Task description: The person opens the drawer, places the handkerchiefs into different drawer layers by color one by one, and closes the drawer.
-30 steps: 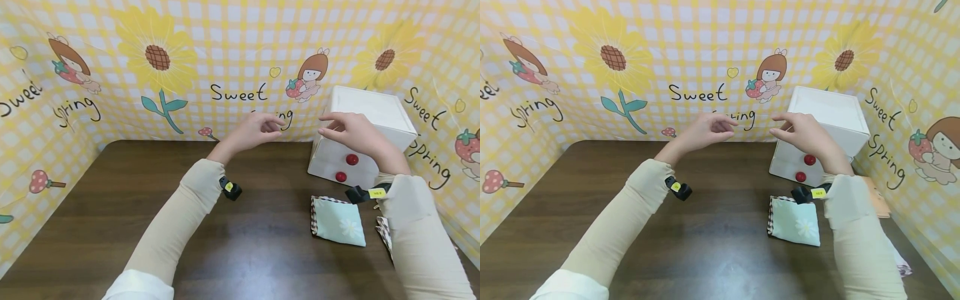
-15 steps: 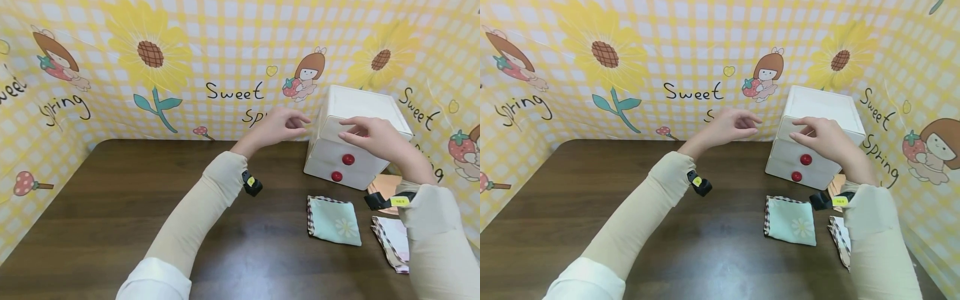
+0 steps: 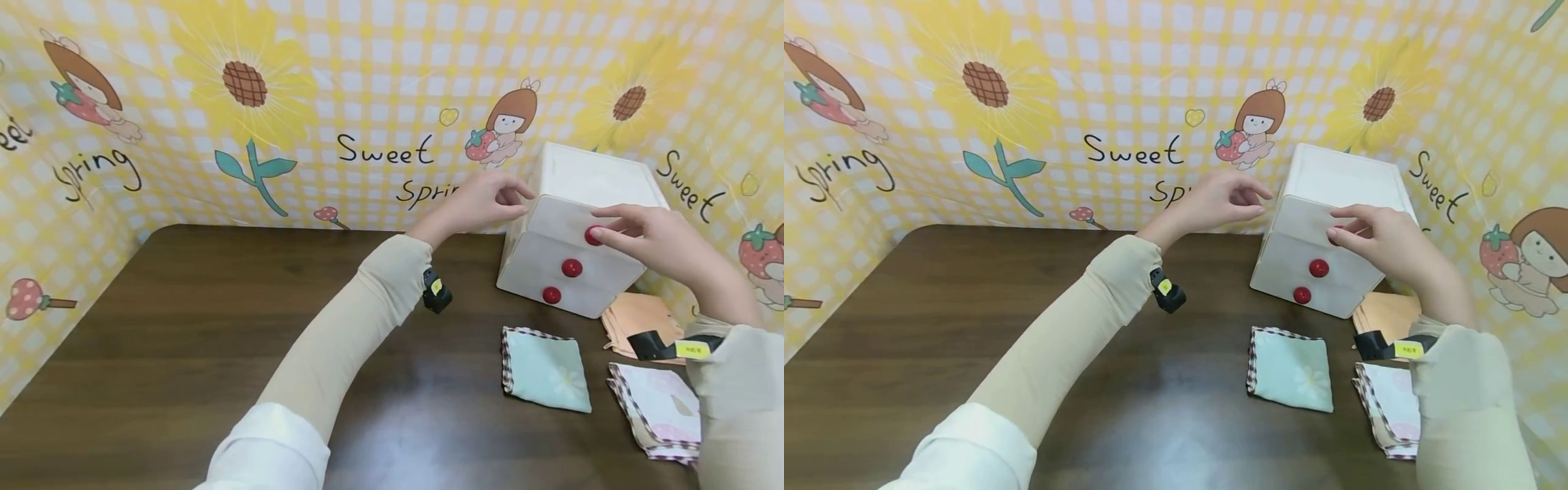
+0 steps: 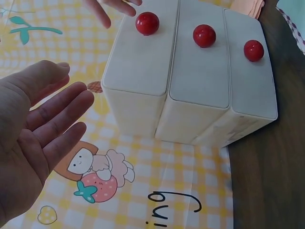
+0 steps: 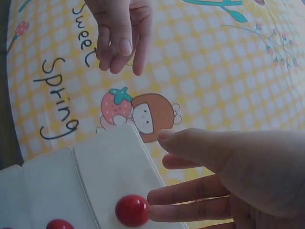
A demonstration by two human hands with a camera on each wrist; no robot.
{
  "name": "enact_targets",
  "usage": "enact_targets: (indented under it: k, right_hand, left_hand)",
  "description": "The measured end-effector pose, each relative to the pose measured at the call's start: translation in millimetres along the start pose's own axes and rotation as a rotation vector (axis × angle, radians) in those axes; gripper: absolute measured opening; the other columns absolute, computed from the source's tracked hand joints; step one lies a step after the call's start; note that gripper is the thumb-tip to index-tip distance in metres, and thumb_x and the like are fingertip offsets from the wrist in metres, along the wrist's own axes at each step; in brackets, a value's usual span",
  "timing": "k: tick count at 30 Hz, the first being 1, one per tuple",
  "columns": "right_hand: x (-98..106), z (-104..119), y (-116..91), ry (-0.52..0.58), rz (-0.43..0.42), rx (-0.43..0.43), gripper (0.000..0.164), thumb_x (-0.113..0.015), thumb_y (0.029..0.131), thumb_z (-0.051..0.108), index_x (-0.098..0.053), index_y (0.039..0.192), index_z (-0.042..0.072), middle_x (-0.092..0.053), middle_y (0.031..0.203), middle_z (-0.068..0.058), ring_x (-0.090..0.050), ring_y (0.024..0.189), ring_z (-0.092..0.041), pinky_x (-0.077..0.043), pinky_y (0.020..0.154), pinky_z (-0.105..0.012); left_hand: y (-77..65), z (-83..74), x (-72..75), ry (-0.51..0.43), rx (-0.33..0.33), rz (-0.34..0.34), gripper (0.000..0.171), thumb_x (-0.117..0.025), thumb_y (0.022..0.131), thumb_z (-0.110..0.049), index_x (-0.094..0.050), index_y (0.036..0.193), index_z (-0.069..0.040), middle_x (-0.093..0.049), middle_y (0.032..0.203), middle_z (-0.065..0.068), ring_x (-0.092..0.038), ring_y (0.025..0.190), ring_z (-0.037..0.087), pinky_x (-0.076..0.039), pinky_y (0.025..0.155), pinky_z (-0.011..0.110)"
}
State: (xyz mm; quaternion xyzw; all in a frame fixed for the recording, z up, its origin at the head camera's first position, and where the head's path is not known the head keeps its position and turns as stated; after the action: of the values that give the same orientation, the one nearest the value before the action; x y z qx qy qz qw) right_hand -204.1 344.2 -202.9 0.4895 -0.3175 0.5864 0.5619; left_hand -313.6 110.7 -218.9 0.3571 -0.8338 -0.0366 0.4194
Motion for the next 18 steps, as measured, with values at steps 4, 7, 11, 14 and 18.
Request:
enact_targets:
  k: [4, 7, 11, 14, 18]
  right_hand:
    - [2, -5, -3, -0.022, 0.000, -0.006, 0.043, -0.059, 0.090, 0.027, -0.054, 0.125, 0.003, -0.063, 0.102, -0.024, -0.056, 0.098, -0.042, -0.043, 0.076, -0.053]
    - [2, -10, -5, -0.025, -0.008, 0.002, 0.040, -0.059, 0.090, 0.024, -0.055, 0.123, 0.001, -0.064, 0.100, -0.024, -0.057, 0.096, -0.043, -0.045, 0.071, -0.047]
    - [4, -17, -6, -0.057, -0.010, -0.006, 0.040, -0.058, 0.090, 0.024, -0.056, 0.122, -0.001, -0.064, 0.098, -0.026, -0.057, 0.093, -0.044, -0.046, 0.067, -0.045]
    - [5, -21, -5, -0.087, -0.006, -0.011, 0.041, -0.057, 0.091, 0.024, -0.055, 0.122, -0.003, -0.063, 0.097, -0.028, -0.057, 0.092, -0.046, -0.045, 0.070, -0.052]
    - [5, -26, -3, -0.094, 0.029, -0.032, 0.044, -0.056, 0.092, 0.026, -0.053, 0.123, -0.005, -0.062, 0.099, -0.029, -0.056, 0.094, -0.047, -0.043, 0.074, -0.058]
  left_hand:
    - [9.7, 2.7, -2.3, -0.005, 0.007, 0.016, 0.026, -0.062, 0.087, -0.013, -0.064, 0.112, -0.004, -0.066, 0.091, 0.003, -0.059, 0.084, 0.009, -0.043, 0.077, 0.014]
    - [15.8, 6.6, -3.7, -0.014, 0.021, 0.015, 0.026, -0.062, 0.088, -0.012, -0.063, 0.112, -0.003, -0.066, 0.092, 0.004, -0.059, 0.085, 0.009, -0.043, 0.077, 0.014]
    - [24.4, 12.2, -5.5, -0.016, 0.056, 0.014, 0.027, -0.061, 0.088, -0.013, -0.063, 0.113, -0.004, -0.065, 0.095, 0.003, -0.058, 0.087, 0.008, -0.043, 0.077, 0.014]
    - [30.7, 14.0, -6.0, 0.003, 0.066, 0.020, 0.027, -0.060, 0.089, -0.014, -0.063, 0.114, -0.006, -0.065, 0.097, 0.002, -0.057, 0.089, 0.007, -0.042, 0.076, 0.013]
    - [36.9, 15.6, -7.0, 0.015, 0.056, 0.013, 0.024, -0.057, 0.089, -0.011, -0.065, 0.111, -0.006, -0.064, 0.100, 0.002, -0.056, 0.089, 0.008, -0.041, 0.076, 0.012]
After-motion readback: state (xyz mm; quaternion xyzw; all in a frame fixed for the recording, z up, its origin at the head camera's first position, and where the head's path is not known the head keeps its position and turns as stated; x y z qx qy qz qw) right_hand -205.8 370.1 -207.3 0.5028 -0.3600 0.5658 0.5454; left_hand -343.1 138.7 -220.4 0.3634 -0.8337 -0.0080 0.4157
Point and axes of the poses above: each hand's wrist, its own y-axis towards the middle knuckle, its own x-axis out of the back of the hand, z = x × y, the point moved 1 cm from there along y, towards the middle knuckle
